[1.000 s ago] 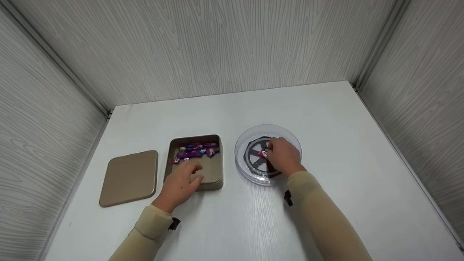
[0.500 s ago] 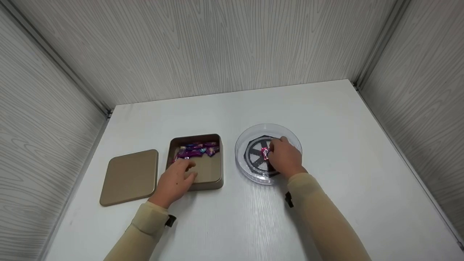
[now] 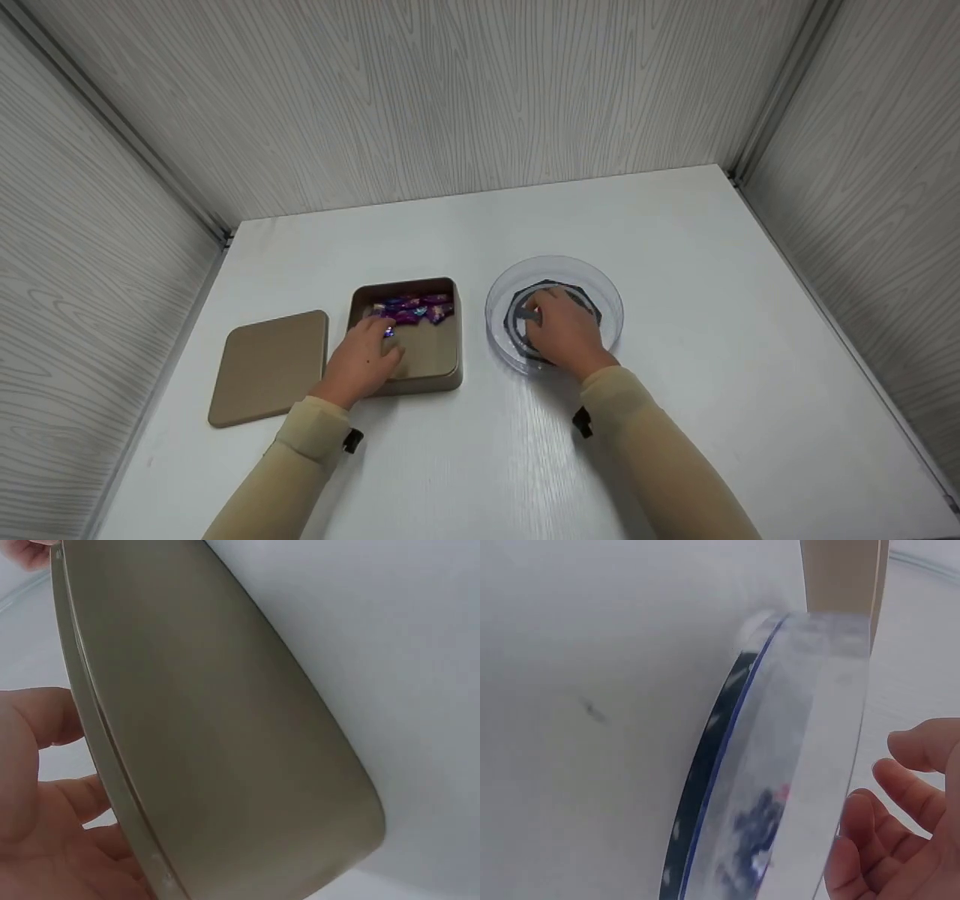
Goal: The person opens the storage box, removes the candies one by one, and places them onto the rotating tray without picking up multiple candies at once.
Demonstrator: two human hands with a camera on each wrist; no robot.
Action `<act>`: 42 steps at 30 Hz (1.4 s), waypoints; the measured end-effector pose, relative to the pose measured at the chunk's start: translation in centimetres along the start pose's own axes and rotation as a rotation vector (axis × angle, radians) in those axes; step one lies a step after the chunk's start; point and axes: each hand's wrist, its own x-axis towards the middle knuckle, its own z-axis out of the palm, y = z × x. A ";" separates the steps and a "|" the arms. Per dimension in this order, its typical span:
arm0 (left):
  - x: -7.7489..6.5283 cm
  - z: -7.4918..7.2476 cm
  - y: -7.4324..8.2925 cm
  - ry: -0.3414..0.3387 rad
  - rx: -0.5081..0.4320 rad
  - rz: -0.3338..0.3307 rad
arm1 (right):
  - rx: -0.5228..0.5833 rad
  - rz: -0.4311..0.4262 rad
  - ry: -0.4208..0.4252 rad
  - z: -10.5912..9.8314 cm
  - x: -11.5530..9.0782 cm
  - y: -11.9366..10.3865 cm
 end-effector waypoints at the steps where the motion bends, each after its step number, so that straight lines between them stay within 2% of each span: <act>1: 0.2 0.0 0.0 -0.007 0.002 -0.006 | -0.002 -0.001 -0.001 0.1 0.0 -0.2; 7: 1.5 0.4 -0.2 -0.030 0.028 -0.040 | -0.034 -0.011 -0.004 0.6 -0.2 -1.1; 11: 1.9 0.7 -0.4 -0.030 0.080 -0.035 | -0.024 -0.036 0.001 0.8 -0.2 -1.5; 19: 2.0 1.1 -0.6 -0.086 0.135 -0.014 | -0.001 -0.041 -0.014 1.0 -0.3 -1.8; 27: 2.4 1.2 -0.5 -0.102 0.140 -0.014 | 0.025 -0.047 -0.024 1.4 -0.4 -1.7; 34: 2.5 1.4 -0.5 -0.092 0.146 0.008 | 0.044 -0.056 -0.025 1.3 -0.4 -1.8; 42: 2.7 1.4 -0.3 -0.089 0.228 0.050 | 0.051 -0.044 -0.038 1.3 -0.3 -1.7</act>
